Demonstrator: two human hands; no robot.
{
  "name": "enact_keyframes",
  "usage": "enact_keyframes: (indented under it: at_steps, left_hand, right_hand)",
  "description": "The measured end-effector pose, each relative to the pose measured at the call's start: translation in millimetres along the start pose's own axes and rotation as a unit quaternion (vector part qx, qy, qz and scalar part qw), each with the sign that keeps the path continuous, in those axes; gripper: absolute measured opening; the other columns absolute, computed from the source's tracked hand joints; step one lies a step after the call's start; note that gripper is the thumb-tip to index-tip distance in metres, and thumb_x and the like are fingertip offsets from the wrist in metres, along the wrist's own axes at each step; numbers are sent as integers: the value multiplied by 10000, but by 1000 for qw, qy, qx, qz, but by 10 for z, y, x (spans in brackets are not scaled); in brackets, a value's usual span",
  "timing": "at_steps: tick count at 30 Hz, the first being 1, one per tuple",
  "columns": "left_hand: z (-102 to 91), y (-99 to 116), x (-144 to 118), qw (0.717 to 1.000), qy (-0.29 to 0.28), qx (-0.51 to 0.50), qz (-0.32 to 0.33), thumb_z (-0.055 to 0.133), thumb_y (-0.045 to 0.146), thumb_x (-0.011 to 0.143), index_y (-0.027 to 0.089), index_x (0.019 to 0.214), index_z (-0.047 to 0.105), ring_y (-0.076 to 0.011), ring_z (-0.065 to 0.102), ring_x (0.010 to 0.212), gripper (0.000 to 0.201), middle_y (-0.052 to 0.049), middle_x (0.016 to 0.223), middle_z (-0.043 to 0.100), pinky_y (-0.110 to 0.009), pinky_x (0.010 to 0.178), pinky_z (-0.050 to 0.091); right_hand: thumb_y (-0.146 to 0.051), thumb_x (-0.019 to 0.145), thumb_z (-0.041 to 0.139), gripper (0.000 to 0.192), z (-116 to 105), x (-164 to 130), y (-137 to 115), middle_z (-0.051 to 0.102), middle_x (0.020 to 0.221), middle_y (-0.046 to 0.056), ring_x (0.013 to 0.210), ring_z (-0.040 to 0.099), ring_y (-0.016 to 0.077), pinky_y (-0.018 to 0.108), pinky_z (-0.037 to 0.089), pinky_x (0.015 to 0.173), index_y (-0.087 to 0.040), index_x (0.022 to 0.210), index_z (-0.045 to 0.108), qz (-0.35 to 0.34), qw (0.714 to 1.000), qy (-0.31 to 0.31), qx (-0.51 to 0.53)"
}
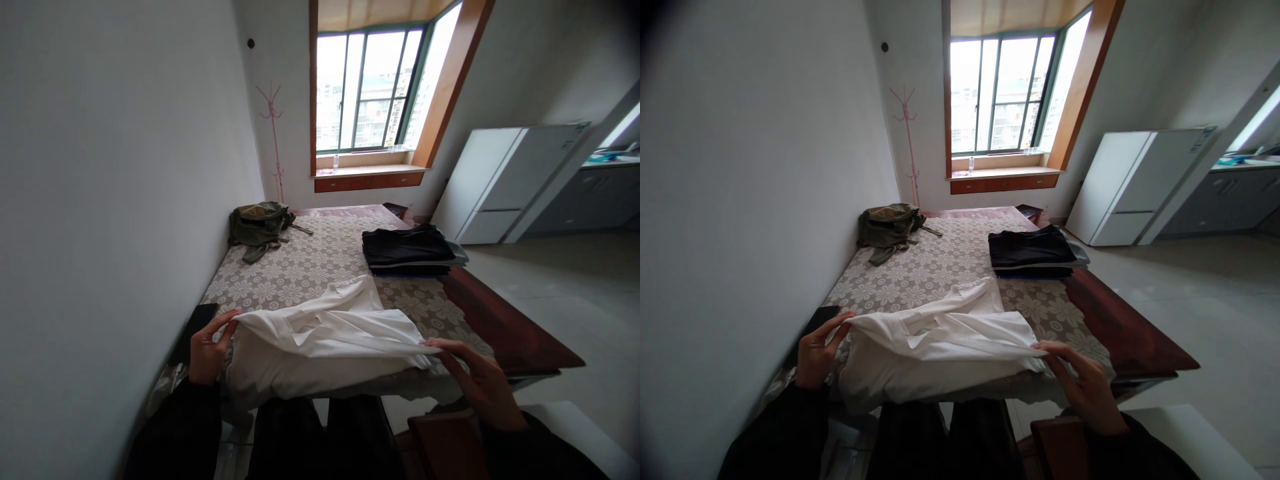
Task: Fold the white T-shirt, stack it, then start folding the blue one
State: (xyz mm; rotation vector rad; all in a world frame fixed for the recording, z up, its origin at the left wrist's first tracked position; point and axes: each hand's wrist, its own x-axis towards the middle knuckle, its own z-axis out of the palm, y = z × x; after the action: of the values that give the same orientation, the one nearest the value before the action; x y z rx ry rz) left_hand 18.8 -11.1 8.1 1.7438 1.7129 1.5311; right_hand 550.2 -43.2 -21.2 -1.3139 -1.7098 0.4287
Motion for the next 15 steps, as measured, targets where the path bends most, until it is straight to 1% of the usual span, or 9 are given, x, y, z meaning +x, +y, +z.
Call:
enact_keyframes:
  at_steps: [2, 4, 7, 10, 12, 15]
  left_hand:
    - [-31, -17, -88, 1000, -6, -15, 2, 699, 484, 901, 236, 1023, 817, -302, 738, 1130, 300, -71, 1133, 808, -478, 1086, 551]
    - [-66, -18, -189, 999, -4, -29, 17, 703, 454, 908, 241, 1003, 814, -292, 736, 1128, 258, -71, 1121, 807, -473, 1083, 553]
    - [-127, 1, -338, 999, -11, -35, 33, 702, 409, 921, 254, 1017, 816, -266, 736, 1103, 216, -61, 1094, 805, -448, 1061, 567]
    - [-183, 16, -452, 999, -17, -9, 34, 716, 397, 904, 275, 1018, 825, -245, 743, 1034, 199, -44, 1082, 793, -401, 994, 589]
    - [-214, 15, -512, 999, -22, 12, 26, 722, 401, 887, 283, 985, 832, -235, 742, 977, 189, -37, 1047, 779, -373, 934, 601]
    - [-262, 6, -610, 998, -62, 20, -4, 719, 412, 862, 290, 924, 837, -247, 741, 955, 181, -38, 985, 767, -381, 896, 603]
  right_hand:
    - [-484, 961, 653, 244, -23, -15, 14, 817, 1099, 29, 1030, 770, 271, 313, 611, 899, -308, 1042, 800, 21, 1000, 2, 15]
    - [-497, 949, 667, 254, -55, -47, 56, 816, 1104, 37, 1045, 765, 280, 317, 615, 902, -298, 1031, 802, 42, 998, 18, 43]
    - [-510, 924, 696, 276, -117, -101, 145, 812, 1120, 53, 1057, 756, 297, 336, 624, 898, -281, 1035, 803, 78, 993, 40, 74]
    - [-528, 891, 724, 299, -178, -141, 224, 812, 1114, 67, 1052, 754, 316, 349, 629, 895, -265, 1007, 808, 99, 990, 21, 94]
    - [-536, 876, 735, 308, -210, -165, 256, 814, 1103, 76, 1052, 752, 328, 354, 630, 888, -256, 977, 811, 109, 988, 2, 108]
    - [-536, 854, 752, 311, -246, -211, 259, 813, 1086, 97, 1029, 748, 342, 369, 634, 854, -248, 954, 810, 133, 981, -6, 141]
